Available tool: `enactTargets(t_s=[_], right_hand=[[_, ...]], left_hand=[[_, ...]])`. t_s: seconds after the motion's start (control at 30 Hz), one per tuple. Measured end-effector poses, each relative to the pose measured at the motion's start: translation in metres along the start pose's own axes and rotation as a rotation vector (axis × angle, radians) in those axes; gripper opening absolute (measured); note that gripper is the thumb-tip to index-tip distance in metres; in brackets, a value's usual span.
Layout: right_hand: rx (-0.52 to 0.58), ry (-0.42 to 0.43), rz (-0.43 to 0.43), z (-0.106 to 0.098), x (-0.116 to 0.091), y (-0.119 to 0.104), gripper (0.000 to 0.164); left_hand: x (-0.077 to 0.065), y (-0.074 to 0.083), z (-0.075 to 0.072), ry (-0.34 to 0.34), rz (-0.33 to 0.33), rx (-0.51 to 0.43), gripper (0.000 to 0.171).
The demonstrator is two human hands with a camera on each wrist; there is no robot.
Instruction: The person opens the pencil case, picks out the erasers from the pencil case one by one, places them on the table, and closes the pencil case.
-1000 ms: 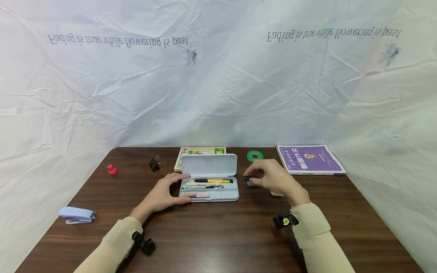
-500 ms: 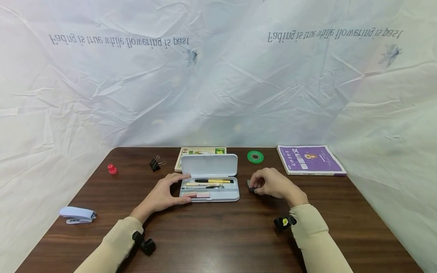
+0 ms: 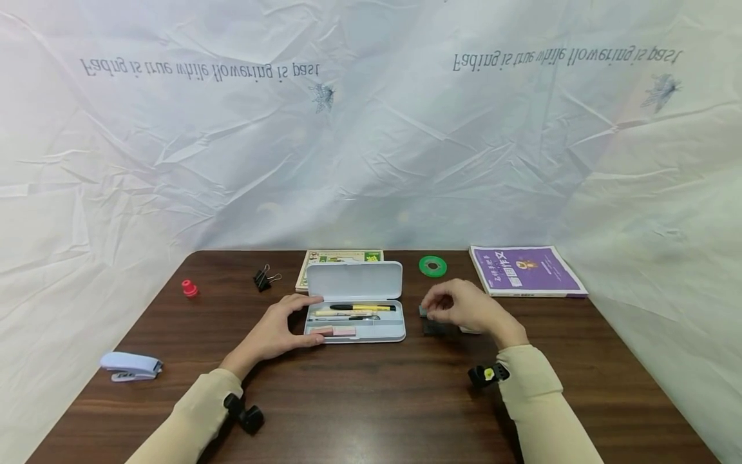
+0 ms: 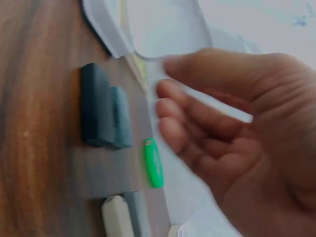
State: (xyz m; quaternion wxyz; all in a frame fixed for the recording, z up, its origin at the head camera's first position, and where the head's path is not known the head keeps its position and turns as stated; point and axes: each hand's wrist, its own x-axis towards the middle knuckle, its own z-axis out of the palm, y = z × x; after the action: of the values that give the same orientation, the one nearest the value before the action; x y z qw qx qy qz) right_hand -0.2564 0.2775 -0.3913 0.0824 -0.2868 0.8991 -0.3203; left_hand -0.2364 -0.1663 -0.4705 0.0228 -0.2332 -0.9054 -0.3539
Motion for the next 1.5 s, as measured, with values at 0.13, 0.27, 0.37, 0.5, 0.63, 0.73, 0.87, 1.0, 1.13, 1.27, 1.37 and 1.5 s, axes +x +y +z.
enactTargets(t_s=[0.13, 0.27, 0.37, 0.5, 0.63, 0.73, 0.87, 1.0, 1.13, 1.27, 1.37, 1.5], right_hand=[[0.036, 0.218, -0.008, -0.005, -0.002, -0.006, 0.016], [0.105, 0.360, -0.044, -0.004, 0.001, -0.015, 0.019], [0.151, 0.406, -0.097, -0.001, 0.008, -0.026, 0.022], [0.182, 0.407, -0.147, 0.005, 0.022, -0.044, 0.024], [0.204, 0.365, -0.175, 0.017, 0.038, -0.060, 0.026], [0.215, 0.327, -0.224, 0.027, 0.050, -0.069, 0.026], [0.227, 0.268, -0.280, 0.040, 0.063, -0.078, 0.026], [0.227, 0.215, -0.292, 0.053, 0.073, -0.083, 0.024], [0.179, 0.146, -0.303, 0.067, 0.080, -0.085, 0.023], [0.113, 0.055, -0.297, 0.082, 0.083, -0.086, 0.022], [0.070, -0.003, -0.294, 0.089, 0.085, -0.086, 0.020], [0.009, -0.042, -0.310, 0.095, 0.087, -0.088, 0.017]], left_hand=[[0.001, 0.000, 0.000, 0.001, 0.005, 0.002, 0.082], [0.000, -0.001, 0.000, 0.000, 0.003, 0.005, 0.082], [0.000, 0.000, 0.000, 0.001, -0.002, 0.001, 0.082], [0.000, 0.000, 0.001, 0.001, -0.003, -0.005, 0.082], [-0.001, -0.001, 0.001, 0.000, -0.004, -0.005, 0.081], [-0.001, -0.001, 0.001, 0.002, -0.009, -0.007, 0.081], [0.000, -0.001, 0.001, -0.001, -0.020, -0.009, 0.081], [0.001, -0.002, 0.001, -0.002, -0.024, -0.015, 0.082], [0.001, -0.002, 0.001, 0.004, -0.022, -0.027, 0.083], [0.001, -0.002, 0.001, 0.009, -0.013, -0.034, 0.082], [0.001, -0.003, 0.001, 0.010, -0.008, -0.039, 0.083], [0.001, -0.002, 0.000, 0.013, 0.002, -0.032, 0.082]])
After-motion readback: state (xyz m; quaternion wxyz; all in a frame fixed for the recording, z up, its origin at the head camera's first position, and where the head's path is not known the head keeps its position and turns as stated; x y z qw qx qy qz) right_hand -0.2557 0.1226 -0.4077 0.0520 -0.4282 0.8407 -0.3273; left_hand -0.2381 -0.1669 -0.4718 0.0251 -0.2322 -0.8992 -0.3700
